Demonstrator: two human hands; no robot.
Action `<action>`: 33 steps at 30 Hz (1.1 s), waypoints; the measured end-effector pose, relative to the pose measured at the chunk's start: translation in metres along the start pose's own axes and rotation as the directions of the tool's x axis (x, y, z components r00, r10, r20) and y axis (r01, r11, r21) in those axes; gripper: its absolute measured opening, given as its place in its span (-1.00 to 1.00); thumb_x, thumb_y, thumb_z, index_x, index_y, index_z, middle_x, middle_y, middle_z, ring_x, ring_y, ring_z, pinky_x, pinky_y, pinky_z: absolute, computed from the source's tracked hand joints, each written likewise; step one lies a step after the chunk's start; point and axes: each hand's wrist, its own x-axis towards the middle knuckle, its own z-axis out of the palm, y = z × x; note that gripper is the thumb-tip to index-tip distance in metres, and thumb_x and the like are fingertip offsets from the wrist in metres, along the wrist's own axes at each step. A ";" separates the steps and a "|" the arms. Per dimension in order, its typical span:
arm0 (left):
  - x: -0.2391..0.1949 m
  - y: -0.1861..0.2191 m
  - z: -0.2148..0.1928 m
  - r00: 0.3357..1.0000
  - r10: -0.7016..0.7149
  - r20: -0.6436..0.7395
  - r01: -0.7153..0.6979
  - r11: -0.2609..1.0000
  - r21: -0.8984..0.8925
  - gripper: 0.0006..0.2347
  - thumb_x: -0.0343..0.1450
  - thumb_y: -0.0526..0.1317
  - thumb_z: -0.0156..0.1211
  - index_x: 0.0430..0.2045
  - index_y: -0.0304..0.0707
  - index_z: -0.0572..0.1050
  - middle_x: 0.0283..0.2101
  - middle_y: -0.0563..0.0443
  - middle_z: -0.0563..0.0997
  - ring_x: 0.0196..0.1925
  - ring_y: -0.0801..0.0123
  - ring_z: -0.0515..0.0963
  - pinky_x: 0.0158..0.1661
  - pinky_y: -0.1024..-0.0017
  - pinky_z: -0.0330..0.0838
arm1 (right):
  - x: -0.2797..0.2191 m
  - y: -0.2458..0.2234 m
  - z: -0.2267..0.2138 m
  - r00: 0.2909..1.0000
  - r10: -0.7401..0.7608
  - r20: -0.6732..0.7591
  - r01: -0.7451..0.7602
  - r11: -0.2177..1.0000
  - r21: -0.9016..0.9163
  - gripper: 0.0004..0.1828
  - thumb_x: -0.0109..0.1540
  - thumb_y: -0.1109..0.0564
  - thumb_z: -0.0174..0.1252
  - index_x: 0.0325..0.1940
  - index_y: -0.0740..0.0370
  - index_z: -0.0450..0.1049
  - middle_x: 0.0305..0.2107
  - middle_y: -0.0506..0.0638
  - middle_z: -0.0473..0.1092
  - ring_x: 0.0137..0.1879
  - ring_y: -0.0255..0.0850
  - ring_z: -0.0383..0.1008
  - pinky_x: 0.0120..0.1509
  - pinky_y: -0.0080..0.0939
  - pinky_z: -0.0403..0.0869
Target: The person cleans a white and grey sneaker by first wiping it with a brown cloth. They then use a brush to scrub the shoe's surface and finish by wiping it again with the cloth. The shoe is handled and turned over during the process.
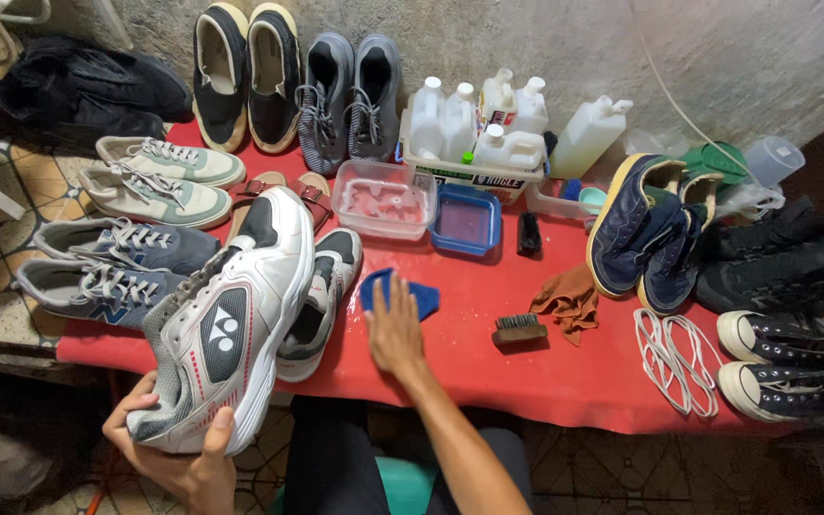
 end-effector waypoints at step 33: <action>-0.029 0.013 0.042 0.989 -0.047 0.137 0.056 0.996 -0.063 -0.50 0.17 -0.26 0.29 -0.11 -0.31 0.15 0.11 -0.50 0.38 0.16 -0.07 0.42 0.25 0.16 0.26 | -0.060 0.136 -0.032 0.982 -0.175 -0.074 0.174 0.985 -0.019 -0.37 0.45 -0.08 -0.22 0.59 0.09 -0.05 0.54 0.15 -0.16 0.62 0.17 -0.18 0.56 0.17 -0.03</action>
